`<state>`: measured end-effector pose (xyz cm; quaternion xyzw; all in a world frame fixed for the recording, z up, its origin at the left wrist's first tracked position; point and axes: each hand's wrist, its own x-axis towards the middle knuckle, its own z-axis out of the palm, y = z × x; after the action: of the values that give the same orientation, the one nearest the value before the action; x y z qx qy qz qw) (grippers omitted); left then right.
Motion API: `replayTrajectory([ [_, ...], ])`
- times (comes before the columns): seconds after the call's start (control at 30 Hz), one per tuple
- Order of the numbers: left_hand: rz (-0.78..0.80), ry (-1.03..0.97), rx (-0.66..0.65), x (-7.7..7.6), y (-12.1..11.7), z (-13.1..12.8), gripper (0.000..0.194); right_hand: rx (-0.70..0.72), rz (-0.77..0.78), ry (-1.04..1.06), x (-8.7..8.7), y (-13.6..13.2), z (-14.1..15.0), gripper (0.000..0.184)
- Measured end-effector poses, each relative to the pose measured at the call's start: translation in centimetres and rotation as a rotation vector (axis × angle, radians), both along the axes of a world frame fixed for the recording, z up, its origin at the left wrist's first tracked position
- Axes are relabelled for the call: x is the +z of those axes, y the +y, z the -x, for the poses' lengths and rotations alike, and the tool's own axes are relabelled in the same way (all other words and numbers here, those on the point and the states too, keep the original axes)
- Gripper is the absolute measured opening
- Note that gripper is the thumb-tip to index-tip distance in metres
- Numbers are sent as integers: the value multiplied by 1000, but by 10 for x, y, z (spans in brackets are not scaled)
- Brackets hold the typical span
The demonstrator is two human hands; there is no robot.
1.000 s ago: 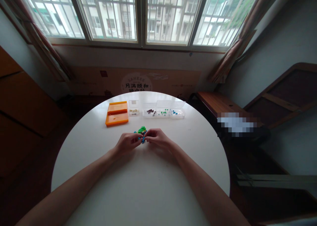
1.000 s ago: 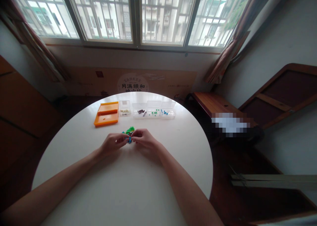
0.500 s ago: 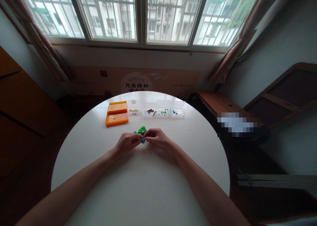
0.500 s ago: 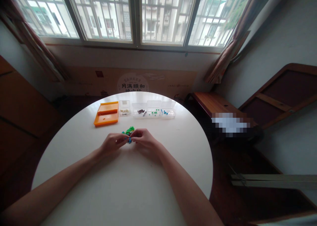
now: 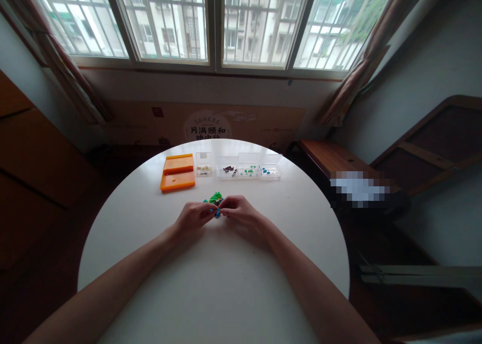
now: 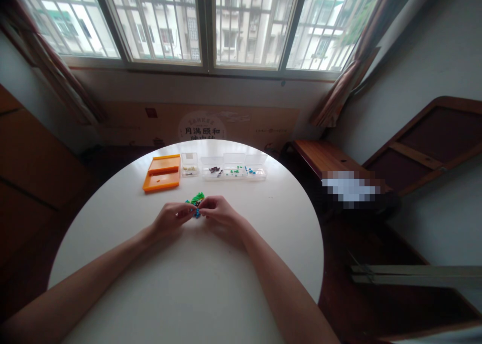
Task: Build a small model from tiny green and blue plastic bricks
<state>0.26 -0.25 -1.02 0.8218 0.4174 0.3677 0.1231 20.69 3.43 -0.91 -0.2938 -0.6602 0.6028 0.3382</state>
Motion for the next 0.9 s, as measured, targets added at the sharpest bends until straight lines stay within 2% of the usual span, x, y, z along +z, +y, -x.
replayTrajectory([
  [0.3,-22,1,-14,2,0,-1,19,0,-4,-34,4,-2,0,35],
  [0.9,-11,7,-5,3,-1,-1,19,10,-5,-2,1,0,0,29],
])
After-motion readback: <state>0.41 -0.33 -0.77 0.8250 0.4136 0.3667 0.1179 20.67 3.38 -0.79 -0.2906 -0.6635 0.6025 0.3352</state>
